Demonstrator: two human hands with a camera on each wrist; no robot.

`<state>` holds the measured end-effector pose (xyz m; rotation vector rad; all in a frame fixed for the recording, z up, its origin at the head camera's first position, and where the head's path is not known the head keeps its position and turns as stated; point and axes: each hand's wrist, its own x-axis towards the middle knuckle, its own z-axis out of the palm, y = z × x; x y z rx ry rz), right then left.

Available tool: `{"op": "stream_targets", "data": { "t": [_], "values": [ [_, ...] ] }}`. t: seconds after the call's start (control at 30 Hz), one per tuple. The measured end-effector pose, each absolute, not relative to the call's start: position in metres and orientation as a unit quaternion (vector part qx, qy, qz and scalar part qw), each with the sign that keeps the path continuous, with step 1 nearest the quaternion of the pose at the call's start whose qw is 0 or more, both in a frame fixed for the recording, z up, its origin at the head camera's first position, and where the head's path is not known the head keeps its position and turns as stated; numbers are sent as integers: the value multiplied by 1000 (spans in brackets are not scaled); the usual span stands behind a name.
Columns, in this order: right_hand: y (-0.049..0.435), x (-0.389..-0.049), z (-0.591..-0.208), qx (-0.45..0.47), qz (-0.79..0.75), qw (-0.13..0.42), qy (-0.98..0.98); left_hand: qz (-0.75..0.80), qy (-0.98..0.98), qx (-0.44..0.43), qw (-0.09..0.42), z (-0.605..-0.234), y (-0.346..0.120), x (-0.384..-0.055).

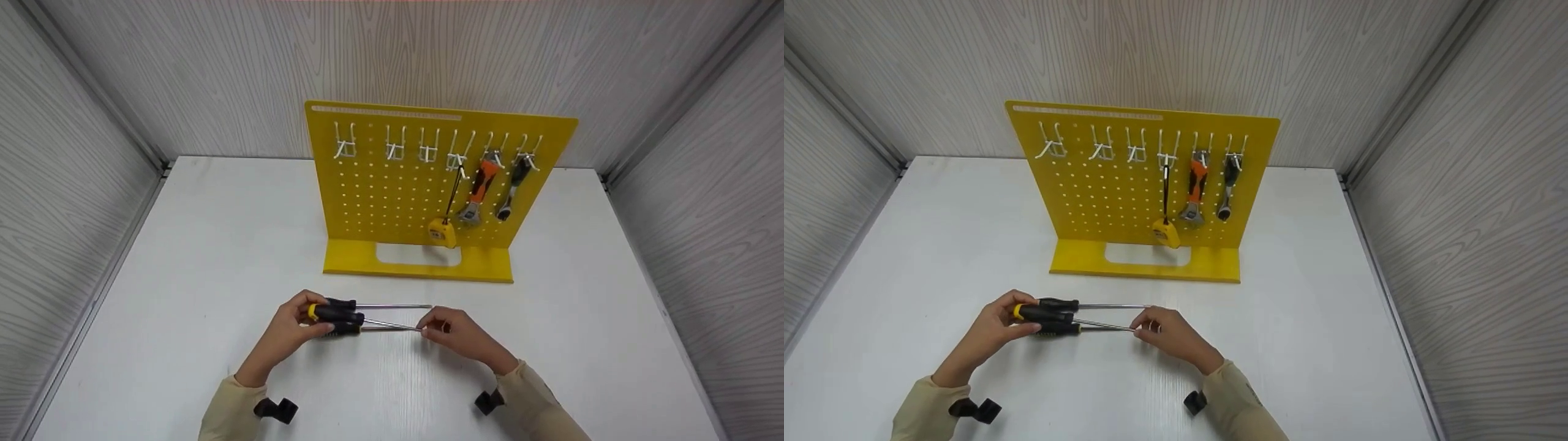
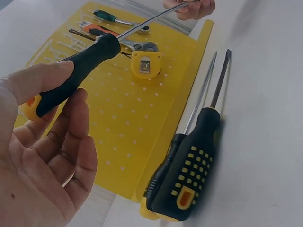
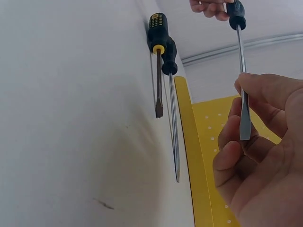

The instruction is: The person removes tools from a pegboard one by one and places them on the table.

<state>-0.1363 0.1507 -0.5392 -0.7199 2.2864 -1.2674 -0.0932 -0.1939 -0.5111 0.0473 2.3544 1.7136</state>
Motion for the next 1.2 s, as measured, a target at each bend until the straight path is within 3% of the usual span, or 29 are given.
{"op": "stream_targets", "data": {
  "t": [0.73,1.2],
  "values": [
    [153,-133,-558,-286,-415,266,822,484,864,-22,136,-547,-206,-69],
    [153,-133,-564,-292,-391,255,835,450,883,-12,129,-560,-213,-64]
  ]
}}
